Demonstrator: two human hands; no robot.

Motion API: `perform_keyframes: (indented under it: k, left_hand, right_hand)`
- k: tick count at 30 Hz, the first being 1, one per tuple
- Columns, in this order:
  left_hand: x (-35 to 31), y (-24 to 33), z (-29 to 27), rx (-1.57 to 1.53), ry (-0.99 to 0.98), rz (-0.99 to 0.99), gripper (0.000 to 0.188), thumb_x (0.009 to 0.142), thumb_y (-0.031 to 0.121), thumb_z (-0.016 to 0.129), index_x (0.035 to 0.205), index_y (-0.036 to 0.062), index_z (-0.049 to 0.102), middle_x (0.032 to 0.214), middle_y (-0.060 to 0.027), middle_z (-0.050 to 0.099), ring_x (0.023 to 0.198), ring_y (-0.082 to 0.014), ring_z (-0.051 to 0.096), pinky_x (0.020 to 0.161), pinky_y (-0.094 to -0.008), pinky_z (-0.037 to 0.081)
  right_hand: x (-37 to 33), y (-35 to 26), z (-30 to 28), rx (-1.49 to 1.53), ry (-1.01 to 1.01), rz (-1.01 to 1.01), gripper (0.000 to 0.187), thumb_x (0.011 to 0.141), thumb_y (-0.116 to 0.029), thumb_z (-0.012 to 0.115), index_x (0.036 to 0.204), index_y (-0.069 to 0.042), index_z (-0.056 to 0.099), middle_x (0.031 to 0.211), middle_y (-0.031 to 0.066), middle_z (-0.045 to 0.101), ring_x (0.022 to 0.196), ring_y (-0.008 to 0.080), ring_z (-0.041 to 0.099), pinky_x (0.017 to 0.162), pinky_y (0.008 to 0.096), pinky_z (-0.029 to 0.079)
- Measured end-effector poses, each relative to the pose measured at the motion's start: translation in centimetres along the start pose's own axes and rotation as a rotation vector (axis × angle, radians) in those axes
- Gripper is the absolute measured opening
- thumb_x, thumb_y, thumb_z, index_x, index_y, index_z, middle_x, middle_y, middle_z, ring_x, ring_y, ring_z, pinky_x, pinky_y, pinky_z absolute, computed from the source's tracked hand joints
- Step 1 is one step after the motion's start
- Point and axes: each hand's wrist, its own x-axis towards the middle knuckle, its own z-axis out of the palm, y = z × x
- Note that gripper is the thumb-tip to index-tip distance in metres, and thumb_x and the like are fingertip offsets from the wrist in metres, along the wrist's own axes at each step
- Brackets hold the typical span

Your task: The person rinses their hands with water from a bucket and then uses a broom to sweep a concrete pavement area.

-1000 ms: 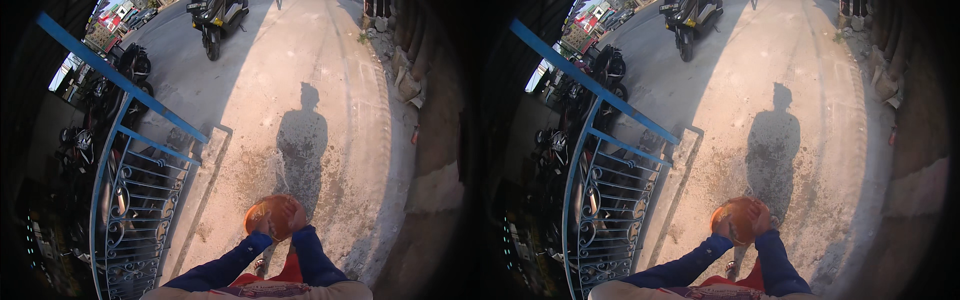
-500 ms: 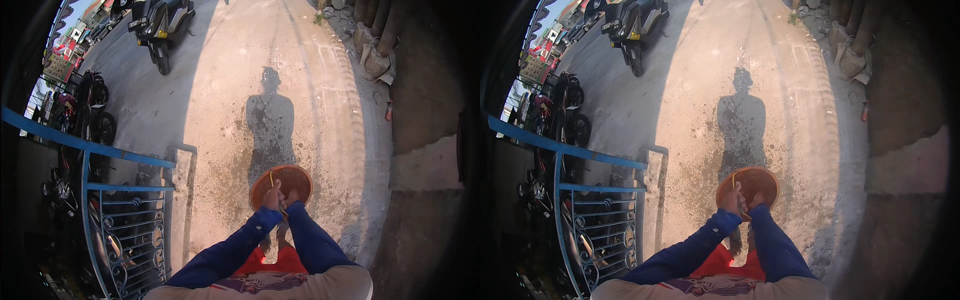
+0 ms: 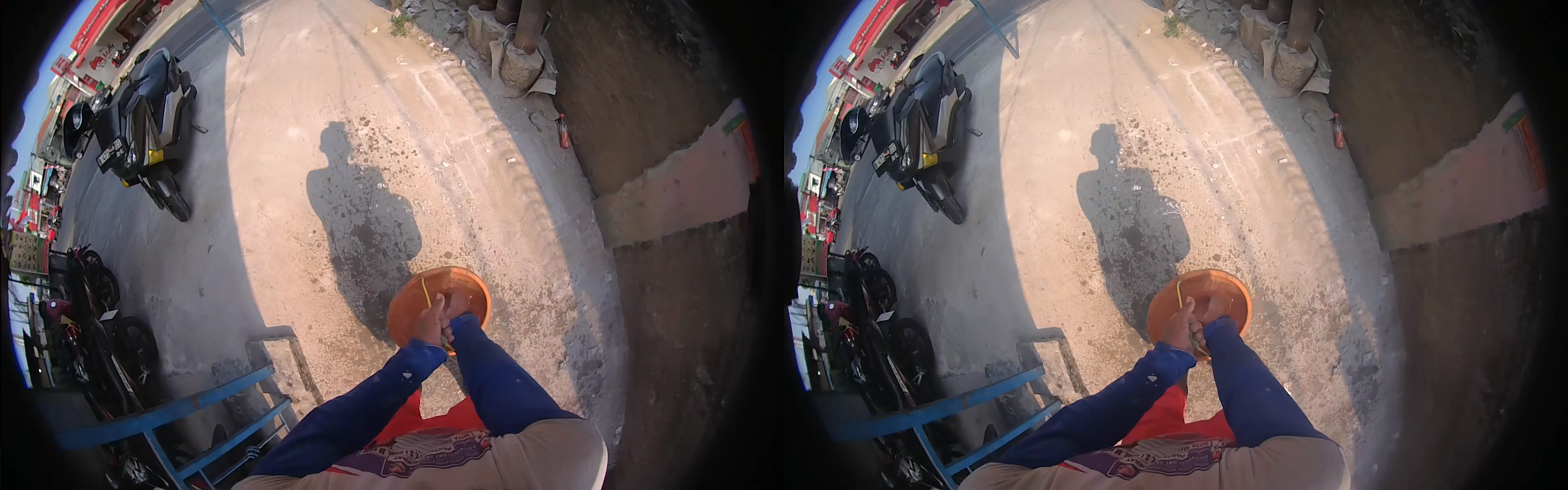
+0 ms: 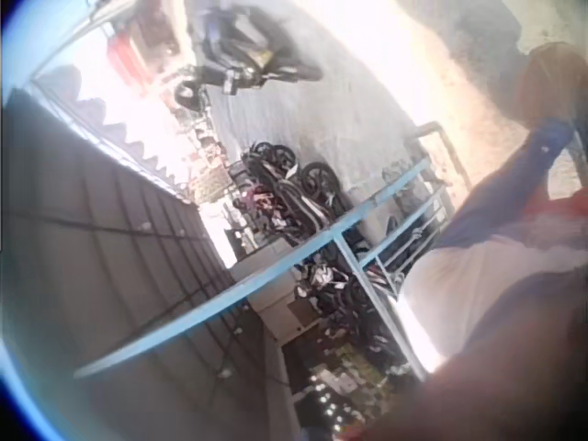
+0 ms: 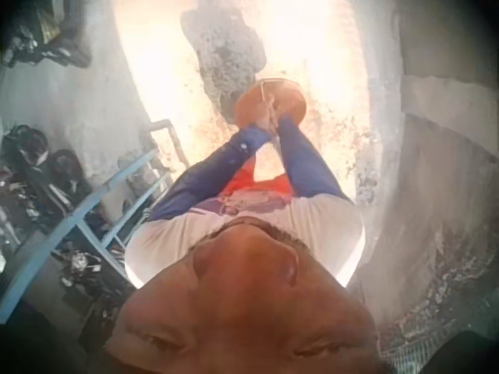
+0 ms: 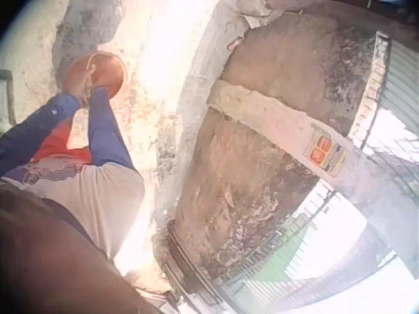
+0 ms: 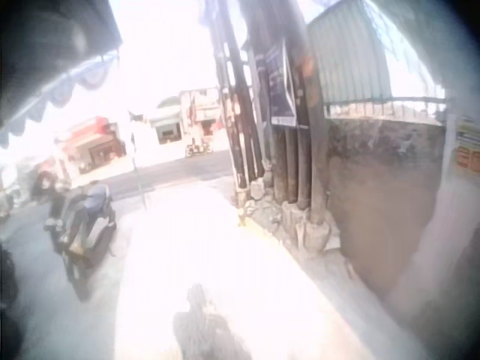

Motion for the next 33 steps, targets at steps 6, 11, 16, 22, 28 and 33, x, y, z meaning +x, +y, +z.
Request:
perform_keyframes:
  k: [6,11,16,22,28,33]
  left_hand:
    - [3.7,6.1,-2.5,0.124,0.101,-0.108,0.043,0.087,0.051,0.055,0.066,0.0155,0.040,0.051,0.0008,0.033,0.039,-0.0149,0.038,0.038,-0.0316,0.037]
    - [3.6,9.4,1.7,0.186,0.059,-0.197,0.043,0.087,0.050,0.055,0.065,0.0165,0.039,0.052,0.0013,0.032,0.040,-0.0154,0.037,0.039,-0.0319,0.037]
    - [6.7,13.3,-0.5,0.284,0.086,-0.055,0.040,0.083,0.054,0.059,0.084,0.0155,0.045,0.065,-0.0005,0.041,0.054,-0.0171,0.042,0.051,-0.0366,0.041]
    - [7.4,13.5,4.3,0.519,0.025,-0.050,0.053,0.086,0.055,0.052,0.114,0.0101,0.049,0.093,-0.0060,0.051,0.077,-0.0198,0.053,0.063,-0.0362,0.046]
    - [10.6,14.6,8.4,0.337,-0.182,-0.211,0.046,0.089,0.055,0.046,0.103,0.0110,0.052,0.075,-0.0025,0.052,0.070,-0.0186,0.055,0.061,-0.0374,0.047]
    - [10.2,12.9,14.4,0.435,-0.088,-0.067,0.041,0.091,0.050,0.049,0.067,0.0178,0.042,0.056,0.0005,0.042,0.047,-0.0152,0.043,0.049,-0.0330,0.041]
  right_hand:
    - [3.4,2.7,3.9,0.123,0.044,-0.162,0.026,0.090,-0.032,0.048,0.097,-0.009,0.058,0.102,0.0147,0.062,0.105,0.0256,0.056,0.090,0.0444,0.044]
    - [10.9,4.5,0.3,0.275,0.330,-0.043,0.030,0.091,-0.029,0.046,0.104,-0.004,0.056,0.100,0.0169,0.063,0.103,0.0298,0.058,0.090,0.0437,0.046]
    - [7.2,0.3,9.7,0.477,-0.044,-0.296,0.025,0.094,-0.025,0.041,0.103,-0.005,0.052,0.089,0.0110,0.062,0.084,0.0279,0.062,0.078,0.0388,0.052]
    - [7.6,4.2,4.7,0.246,0.430,-0.134,0.029,0.096,-0.027,0.040,0.102,-0.002,0.052,0.089,0.0122,0.062,0.085,0.0266,0.062,0.076,0.0399,0.053]
    - [12.0,-2.2,3.8,0.741,-0.092,-0.133,0.029,0.097,-0.025,0.039,0.104,0.000,0.052,0.091,0.0132,0.062,0.088,0.0273,0.062,0.078,0.0413,0.052]
    - [6.5,-10.9,5.1,0.440,0.109,-0.353,0.034,0.096,-0.033,0.043,0.101,-0.003,0.056,0.095,0.0090,0.062,0.092,0.0230,0.060,0.083,0.0342,0.048]
